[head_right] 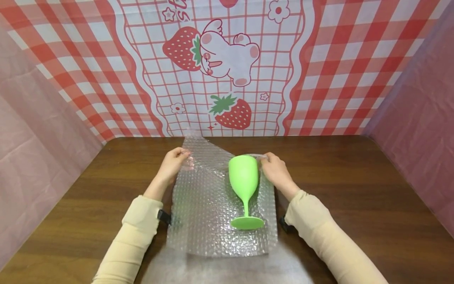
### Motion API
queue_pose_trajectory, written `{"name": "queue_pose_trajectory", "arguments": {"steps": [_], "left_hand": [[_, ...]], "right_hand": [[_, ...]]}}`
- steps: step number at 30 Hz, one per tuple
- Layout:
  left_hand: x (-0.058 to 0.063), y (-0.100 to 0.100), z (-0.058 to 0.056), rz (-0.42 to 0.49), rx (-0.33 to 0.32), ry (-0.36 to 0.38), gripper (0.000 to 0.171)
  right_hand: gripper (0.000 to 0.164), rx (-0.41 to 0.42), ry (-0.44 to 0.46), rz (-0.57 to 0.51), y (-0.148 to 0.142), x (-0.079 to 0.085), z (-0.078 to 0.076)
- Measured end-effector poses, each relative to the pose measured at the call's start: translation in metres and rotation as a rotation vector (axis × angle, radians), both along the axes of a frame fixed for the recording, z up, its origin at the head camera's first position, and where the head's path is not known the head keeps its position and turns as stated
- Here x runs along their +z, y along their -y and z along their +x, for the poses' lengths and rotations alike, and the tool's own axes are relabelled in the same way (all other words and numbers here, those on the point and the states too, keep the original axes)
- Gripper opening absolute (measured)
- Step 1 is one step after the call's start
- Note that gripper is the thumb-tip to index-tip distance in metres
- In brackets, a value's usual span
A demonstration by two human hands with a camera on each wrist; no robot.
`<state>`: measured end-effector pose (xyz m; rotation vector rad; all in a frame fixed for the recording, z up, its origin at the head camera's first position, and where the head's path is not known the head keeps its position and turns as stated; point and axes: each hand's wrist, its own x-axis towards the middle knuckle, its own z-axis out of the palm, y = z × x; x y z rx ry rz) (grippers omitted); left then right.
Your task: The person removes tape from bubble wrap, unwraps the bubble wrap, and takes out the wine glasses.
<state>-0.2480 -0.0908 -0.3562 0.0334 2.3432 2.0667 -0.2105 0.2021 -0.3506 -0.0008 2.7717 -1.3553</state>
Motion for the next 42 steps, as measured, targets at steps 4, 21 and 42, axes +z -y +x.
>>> {"name": "queue_pose_trajectory", "arguments": {"steps": [4,21,42], "left_hand": [[0.000,0.002,-0.001,-0.010,0.005,0.004,0.021],[-0.002,0.005,-0.003,0.030,0.049,0.019,0.020],[0.003,0.006,-0.001,-0.011,0.019,0.014,0.022]], "right_hand": [[0.039,0.013,0.059,-0.143,0.000,0.000,-0.001],[0.041,-0.001,0.151,-0.475,-0.005,-0.008,-0.004],[0.032,0.078,-0.158,0.174,-0.016,0.008,-0.010]]}}
